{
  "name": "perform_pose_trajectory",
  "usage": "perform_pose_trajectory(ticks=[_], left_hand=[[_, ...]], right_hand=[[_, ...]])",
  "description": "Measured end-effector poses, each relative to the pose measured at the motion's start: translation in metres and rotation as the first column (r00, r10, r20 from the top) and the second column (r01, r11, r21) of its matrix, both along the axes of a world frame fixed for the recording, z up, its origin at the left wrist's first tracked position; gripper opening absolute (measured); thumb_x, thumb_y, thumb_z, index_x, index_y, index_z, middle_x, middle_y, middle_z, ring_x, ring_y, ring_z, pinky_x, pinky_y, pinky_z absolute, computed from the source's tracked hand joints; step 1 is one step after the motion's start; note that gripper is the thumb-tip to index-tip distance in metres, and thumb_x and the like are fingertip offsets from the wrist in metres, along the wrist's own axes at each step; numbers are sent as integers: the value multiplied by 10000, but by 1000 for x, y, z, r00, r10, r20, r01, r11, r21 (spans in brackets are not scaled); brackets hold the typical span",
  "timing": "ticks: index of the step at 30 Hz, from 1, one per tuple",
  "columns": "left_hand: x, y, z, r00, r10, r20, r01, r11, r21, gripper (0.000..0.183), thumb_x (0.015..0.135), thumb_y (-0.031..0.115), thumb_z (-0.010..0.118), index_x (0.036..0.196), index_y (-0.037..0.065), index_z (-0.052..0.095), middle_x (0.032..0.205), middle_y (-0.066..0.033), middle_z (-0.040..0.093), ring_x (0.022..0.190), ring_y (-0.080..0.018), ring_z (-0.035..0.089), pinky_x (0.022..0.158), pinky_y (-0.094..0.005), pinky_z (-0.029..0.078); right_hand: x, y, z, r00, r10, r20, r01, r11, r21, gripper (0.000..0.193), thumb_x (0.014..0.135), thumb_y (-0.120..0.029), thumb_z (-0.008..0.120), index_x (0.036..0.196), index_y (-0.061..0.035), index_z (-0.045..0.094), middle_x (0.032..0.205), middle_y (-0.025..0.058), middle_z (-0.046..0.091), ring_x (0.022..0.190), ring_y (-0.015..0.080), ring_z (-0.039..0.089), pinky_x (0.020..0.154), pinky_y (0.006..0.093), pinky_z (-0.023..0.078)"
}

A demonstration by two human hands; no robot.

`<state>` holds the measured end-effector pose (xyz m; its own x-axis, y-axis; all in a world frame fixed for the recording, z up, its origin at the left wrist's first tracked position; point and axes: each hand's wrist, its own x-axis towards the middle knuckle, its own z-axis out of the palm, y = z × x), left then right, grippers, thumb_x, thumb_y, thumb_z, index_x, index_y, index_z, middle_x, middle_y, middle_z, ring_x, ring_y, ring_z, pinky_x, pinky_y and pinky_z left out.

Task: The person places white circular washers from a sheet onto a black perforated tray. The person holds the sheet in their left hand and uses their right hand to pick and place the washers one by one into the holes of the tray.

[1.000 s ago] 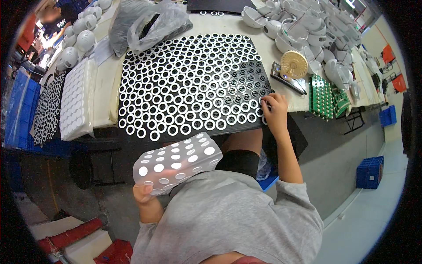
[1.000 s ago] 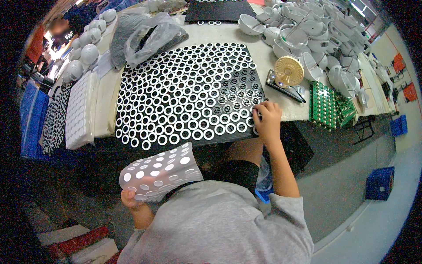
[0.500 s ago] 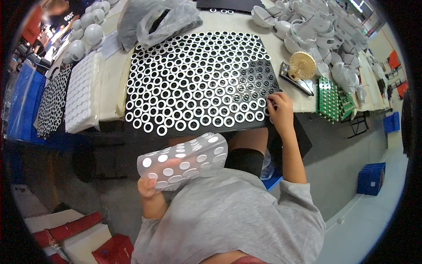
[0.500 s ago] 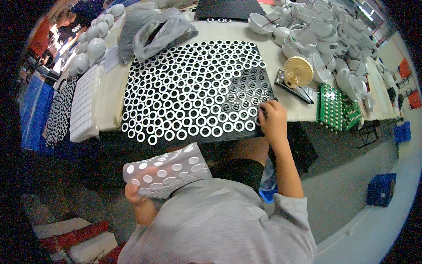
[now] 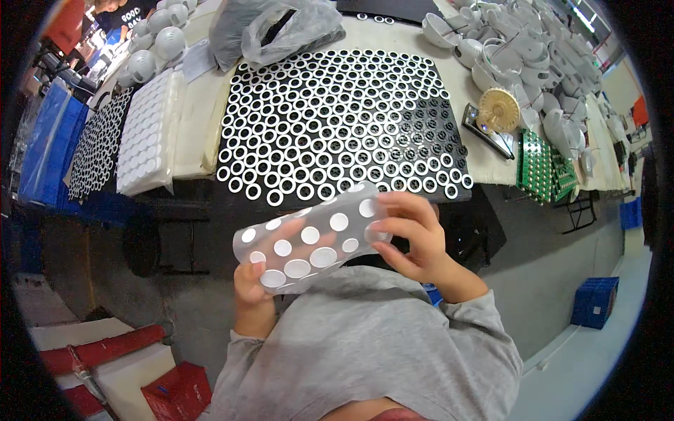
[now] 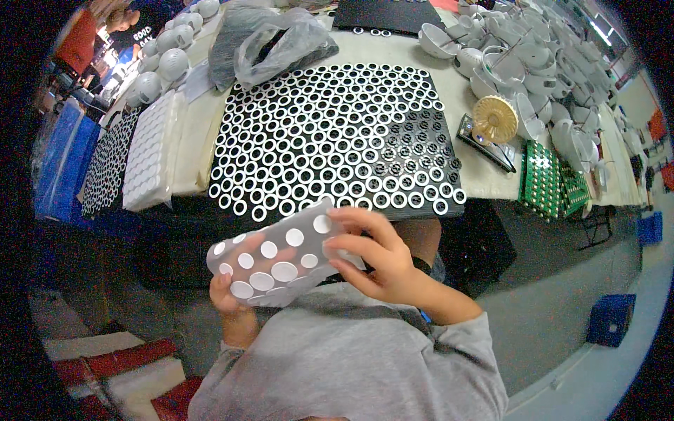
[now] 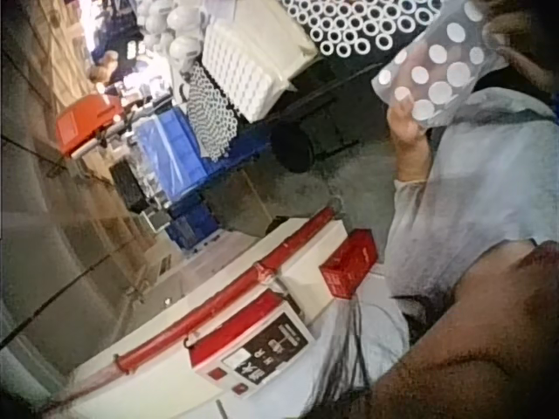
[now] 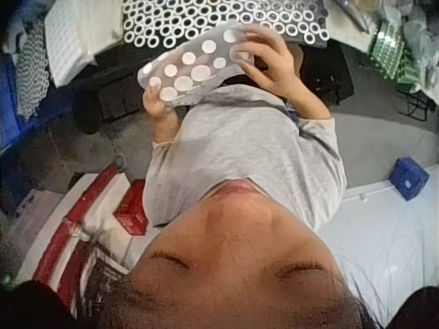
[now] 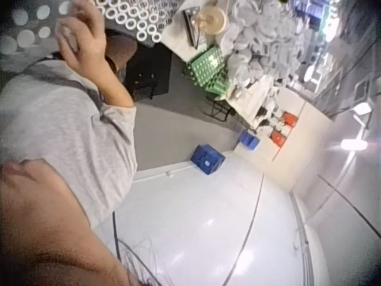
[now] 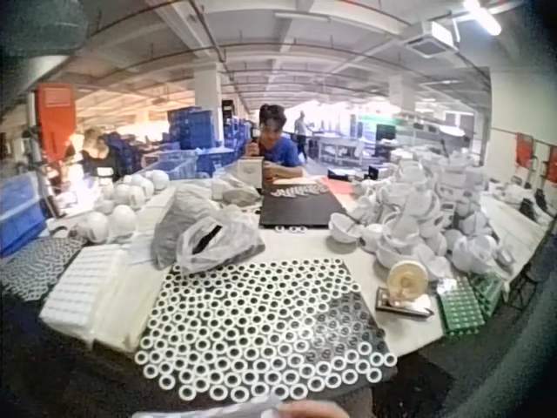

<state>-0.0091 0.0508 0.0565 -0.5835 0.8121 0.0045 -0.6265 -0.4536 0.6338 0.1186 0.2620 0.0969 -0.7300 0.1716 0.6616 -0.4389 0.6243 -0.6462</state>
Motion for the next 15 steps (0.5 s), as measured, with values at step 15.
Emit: perform_pose_trajectory(ticks=[15], left_hand=[[3,11,14,977,-168,133,157,984,87,795,730,363,447,1304,-92,140,1237,-409,252,1161,-486,315,967,-506,284]], right_hand=[[-6,3,-6,996,63,62,-69,992,106,296,684,70,603,968,-10,574,974,128,569,790,247,593,658,287,496]])
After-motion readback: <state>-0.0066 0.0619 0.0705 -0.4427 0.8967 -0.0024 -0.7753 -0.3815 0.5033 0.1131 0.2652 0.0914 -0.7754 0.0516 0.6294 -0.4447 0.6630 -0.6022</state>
